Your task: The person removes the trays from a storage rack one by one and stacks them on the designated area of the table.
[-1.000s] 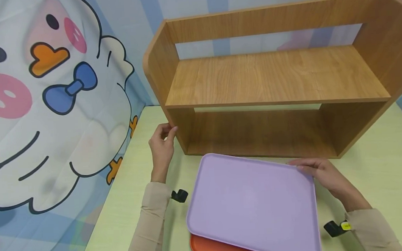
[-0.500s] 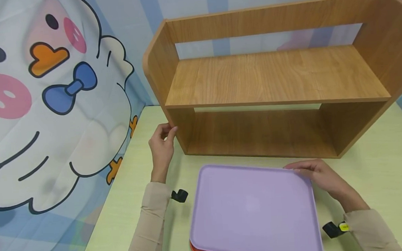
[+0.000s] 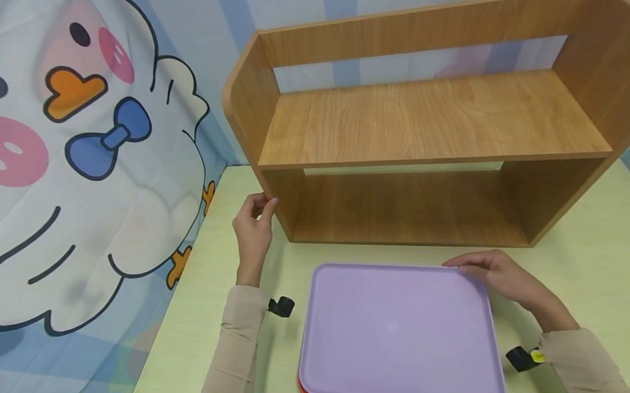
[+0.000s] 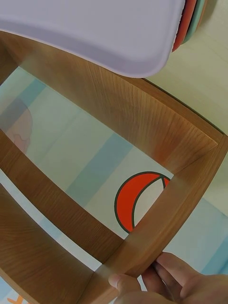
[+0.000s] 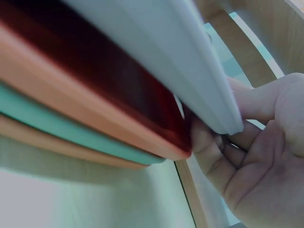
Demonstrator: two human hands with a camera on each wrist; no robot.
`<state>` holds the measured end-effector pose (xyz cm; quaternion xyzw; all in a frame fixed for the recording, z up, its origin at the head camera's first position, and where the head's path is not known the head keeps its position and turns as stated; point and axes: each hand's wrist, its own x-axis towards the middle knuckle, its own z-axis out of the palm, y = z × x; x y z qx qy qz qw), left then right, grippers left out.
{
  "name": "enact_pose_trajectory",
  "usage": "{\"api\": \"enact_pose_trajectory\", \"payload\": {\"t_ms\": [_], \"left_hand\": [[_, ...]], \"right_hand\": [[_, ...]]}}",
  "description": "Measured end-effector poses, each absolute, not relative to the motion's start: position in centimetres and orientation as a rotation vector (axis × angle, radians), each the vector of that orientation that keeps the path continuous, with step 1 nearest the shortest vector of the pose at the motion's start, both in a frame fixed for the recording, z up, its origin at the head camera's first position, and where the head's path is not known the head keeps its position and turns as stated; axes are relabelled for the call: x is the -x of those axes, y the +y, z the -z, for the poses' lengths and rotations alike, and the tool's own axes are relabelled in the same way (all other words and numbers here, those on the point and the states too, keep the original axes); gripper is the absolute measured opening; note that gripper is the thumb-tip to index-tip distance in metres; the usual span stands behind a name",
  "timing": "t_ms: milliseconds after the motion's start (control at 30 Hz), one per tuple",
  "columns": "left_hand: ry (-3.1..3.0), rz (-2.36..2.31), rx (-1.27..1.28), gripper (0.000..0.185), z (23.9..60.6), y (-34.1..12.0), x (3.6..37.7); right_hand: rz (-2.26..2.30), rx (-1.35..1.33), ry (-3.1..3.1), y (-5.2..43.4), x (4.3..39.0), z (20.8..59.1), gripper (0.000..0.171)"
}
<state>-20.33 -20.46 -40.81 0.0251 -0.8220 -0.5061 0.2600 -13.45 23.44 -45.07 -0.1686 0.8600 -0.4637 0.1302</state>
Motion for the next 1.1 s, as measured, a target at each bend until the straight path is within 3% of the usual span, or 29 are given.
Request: {"api": "enact_pose_trajectory", "payload": {"t_ms": [633, 1100], "left_hand": [[-2.248, 1.345, -0.120, 0.025, 40.40, -20.04, 20.13], [-2.247, 1.329, -0.125, 0.023, 40.30, -19.66, 20.00]], "right_hand": [[1.286, 0.658, 2.667, 22.63, 13.46, 45.21, 0.015], [1.228, 0.572, 2.663, 22.58, 13.47, 45.32, 0.014]]}}
